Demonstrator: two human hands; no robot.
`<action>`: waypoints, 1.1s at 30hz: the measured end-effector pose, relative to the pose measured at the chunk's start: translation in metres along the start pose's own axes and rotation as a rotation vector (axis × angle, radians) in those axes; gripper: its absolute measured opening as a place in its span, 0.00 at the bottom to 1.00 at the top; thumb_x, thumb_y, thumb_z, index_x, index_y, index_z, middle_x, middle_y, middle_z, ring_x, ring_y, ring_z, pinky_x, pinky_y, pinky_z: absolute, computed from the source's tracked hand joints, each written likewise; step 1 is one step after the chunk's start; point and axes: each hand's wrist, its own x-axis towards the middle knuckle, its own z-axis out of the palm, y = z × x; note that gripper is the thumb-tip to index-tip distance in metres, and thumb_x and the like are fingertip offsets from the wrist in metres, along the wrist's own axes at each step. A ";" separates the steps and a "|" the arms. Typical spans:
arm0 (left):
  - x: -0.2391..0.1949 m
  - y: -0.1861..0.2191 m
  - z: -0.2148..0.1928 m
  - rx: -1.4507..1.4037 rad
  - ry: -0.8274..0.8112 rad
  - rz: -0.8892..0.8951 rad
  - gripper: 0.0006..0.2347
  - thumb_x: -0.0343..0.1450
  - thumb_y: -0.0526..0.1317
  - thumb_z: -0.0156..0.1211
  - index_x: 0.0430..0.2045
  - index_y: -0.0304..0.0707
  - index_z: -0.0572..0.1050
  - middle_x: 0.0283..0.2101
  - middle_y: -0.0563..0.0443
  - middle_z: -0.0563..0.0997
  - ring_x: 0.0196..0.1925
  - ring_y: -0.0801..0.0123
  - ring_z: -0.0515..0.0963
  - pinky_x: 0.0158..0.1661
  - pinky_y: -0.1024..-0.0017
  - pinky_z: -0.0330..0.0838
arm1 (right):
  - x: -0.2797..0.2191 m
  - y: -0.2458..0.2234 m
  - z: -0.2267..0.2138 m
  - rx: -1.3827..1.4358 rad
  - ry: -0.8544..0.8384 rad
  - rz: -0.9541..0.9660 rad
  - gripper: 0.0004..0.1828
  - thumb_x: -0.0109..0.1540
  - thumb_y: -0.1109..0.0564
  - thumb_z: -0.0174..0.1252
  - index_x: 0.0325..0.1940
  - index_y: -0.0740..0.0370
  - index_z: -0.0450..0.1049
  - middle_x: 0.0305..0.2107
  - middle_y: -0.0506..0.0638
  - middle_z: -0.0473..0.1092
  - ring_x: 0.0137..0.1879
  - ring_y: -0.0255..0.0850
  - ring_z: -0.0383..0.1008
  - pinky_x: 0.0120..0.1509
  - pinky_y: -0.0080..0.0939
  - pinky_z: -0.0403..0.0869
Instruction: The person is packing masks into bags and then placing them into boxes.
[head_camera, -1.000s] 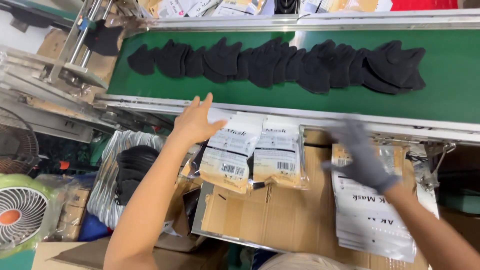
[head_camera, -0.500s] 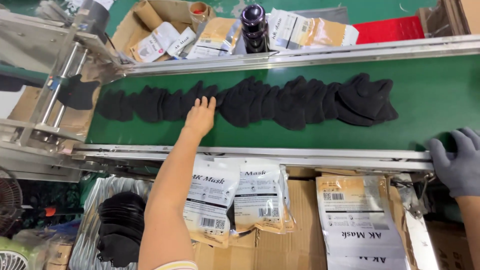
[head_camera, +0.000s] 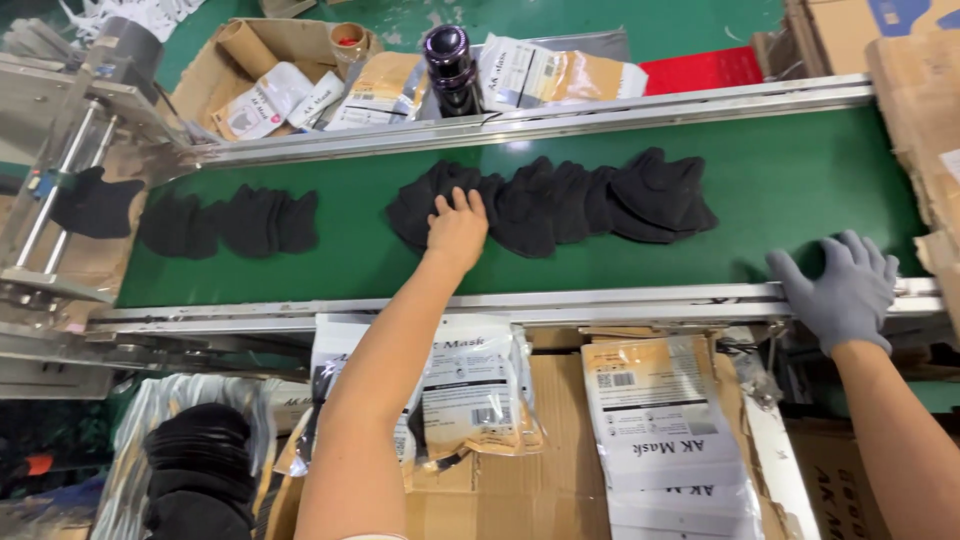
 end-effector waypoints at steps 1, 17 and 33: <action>0.006 -0.001 0.014 0.072 0.053 -0.007 0.32 0.66 0.40 0.63 0.66 0.29 0.59 0.67 0.23 0.61 0.63 0.21 0.67 0.48 0.38 0.74 | 0.010 -0.001 -0.003 0.051 -0.044 0.093 0.42 0.67 0.22 0.56 0.55 0.68 0.76 0.64 0.66 0.65 0.77 0.58 0.56 0.82 0.64 0.46; 0.052 0.149 0.007 0.056 0.105 0.096 0.31 0.74 0.37 0.57 0.72 0.36 0.49 0.70 0.15 0.56 0.62 0.09 0.64 0.48 0.26 0.71 | 0.102 -0.205 -0.019 0.468 -0.420 0.252 0.24 0.59 0.48 0.70 0.54 0.63 0.77 0.49 0.62 0.78 0.57 0.56 0.77 0.64 0.54 0.75; -0.070 0.154 -0.086 0.031 0.604 0.272 0.33 0.68 0.30 0.59 0.71 0.30 0.55 0.67 0.19 0.63 0.58 0.27 0.76 0.47 0.49 0.80 | -0.004 -0.108 -0.133 2.022 -0.504 0.833 0.24 0.63 0.54 0.60 0.62 0.64 0.70 0.52 0.54 0.76 0.55 0.46 0.80 0.62 0.57 0.79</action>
